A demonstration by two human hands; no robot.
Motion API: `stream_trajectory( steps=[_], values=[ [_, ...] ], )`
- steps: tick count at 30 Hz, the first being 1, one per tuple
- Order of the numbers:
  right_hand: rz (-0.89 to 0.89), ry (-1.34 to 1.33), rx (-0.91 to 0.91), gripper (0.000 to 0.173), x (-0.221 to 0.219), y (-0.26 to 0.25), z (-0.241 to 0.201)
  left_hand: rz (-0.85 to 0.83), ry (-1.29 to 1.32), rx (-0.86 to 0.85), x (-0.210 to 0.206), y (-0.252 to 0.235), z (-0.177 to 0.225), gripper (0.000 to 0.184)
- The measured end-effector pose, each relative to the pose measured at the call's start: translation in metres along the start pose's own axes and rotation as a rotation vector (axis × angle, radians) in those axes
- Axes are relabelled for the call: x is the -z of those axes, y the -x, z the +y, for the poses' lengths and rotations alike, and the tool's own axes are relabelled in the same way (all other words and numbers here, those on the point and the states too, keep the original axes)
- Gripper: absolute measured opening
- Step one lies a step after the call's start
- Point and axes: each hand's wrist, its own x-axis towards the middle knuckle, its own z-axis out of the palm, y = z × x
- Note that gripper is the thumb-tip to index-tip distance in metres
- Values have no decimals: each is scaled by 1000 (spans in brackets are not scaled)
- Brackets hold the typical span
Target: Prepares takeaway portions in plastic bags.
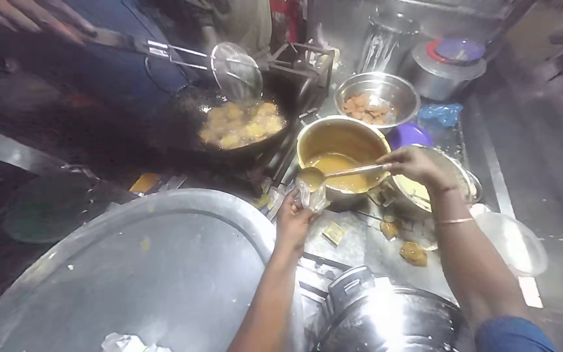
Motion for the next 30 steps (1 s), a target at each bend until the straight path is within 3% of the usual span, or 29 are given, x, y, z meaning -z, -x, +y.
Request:
stream_trajectory(
  steps=[4, 8, 12, 16, 20, 25, 30],
  values=[
    [-13, -137, 19, 17, 14, -6, 19, 12, -22, -28, 5, -5, -5, 62],
    [122, -228, -40, 20, 35, 0, 51, 25, -3, -22, 5, -5, -4, 62],
    [223, 198, -87, 20, 17, -22, 34, 40, -53, -4, 4, -4, -2, 61],
    [225, 686, -195, 15, -40, -50, 7, 59, -104, -24, 5, -6, -4, 57],
    [88, 748, -246, 19, -62, -78, 7, 41, -86, -44, 6, -6, -4, 52],
    [-83, 683, -183, 17, -61, -77, 18, 42, -145, -48, 6, -4, -3, 47],
    [-265, 409, -94, 11, -50, -71, 36, 27, -159, -6, 6, -5, -2, 48]
  ],
)
